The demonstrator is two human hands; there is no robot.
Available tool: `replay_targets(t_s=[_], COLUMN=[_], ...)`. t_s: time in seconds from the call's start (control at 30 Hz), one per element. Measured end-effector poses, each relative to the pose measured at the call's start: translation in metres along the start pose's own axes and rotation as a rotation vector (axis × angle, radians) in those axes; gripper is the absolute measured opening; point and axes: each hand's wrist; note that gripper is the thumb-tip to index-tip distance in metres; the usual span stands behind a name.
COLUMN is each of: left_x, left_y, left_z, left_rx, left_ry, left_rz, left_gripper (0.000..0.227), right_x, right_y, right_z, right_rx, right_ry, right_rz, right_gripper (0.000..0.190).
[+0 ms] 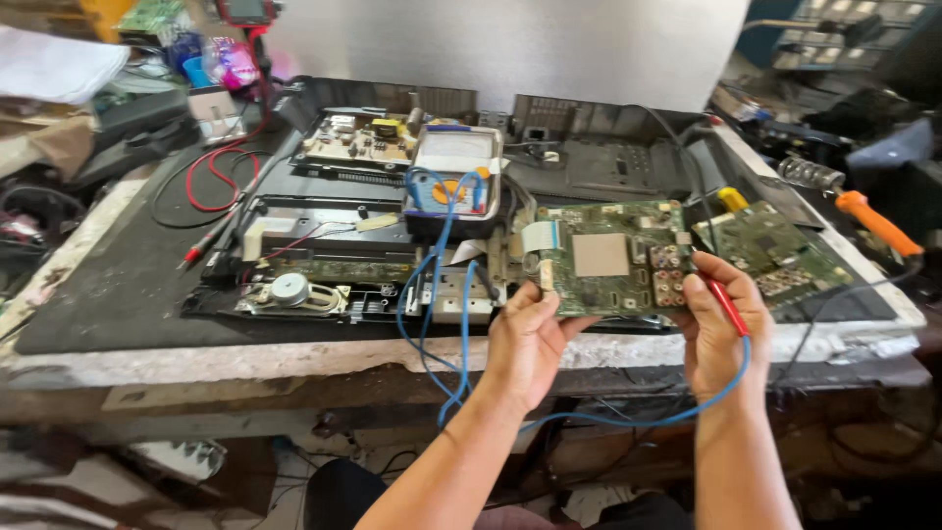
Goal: The person removes internal circuit boards from a disassembled television, lifts the television chassis to check the screen, and uses a multimeter to test components on the boards.
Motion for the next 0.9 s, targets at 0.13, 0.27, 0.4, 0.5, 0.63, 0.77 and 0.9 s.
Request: replay_targets(t_s=[0.13, 0.27, 0.4, 0.5, 0.63, 0.77, 0.9], left_x=[0.073, 0.067, 0.065, 0.060, 0.060, 0.028, 0.004], left_y=[-0.034, -0.033, -0.027, -0.026, -0.026, -0.017, -0.009], left_z=[0.041, 0.037, 0.035, 0.031, 0.031, 0.015, 0.004], left_rx=[-0.042, -0.023, -0.024, -0.033, -0.034, -0.040, -0.031], left_ry=[0.033, 0.043, 0.046, 0.048, 0.038, 0.035, 0.048], left_rz=[0.014, 0.044, 0.088, 0.078, 0.076, 0.080, 0.057], left_gripper=[0.019, 0.024, 0.021, 0.020, 0.018, 0.017, 0.016], right_x=[0.008, 0.028, 0.019, 0.014, 0.019, 0.018, 0.016], right_y=[0.034, 0.050, 0.029, 0.009, 0.007, 0.007, 0.004], right_z=[0.015, 0.025, 0.016, 0.000, -0.003, -0.006, -0.006], right_rx=[0.104, 0.079, 0.057, 0.042, 0.042, 0.072, 0.087], right_ry=[0.048, 0.033, -0.003, -0.009, -0.036, -0.059, -0.063], right_rz=[0.111, 0.161, 0.218, 0.182, 0.185, 0.128, 0.051], right_gripper=[0.031, 0.030, 0.030, 0.036, 0.049, 0.063, 0.073])
Point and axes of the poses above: each hand's wrist, its own z-axis towards the middle knuckle, its own x-axis out of the back of the hand, y = z × x, and after that the axes turned 4 degrees about -z, right-handed
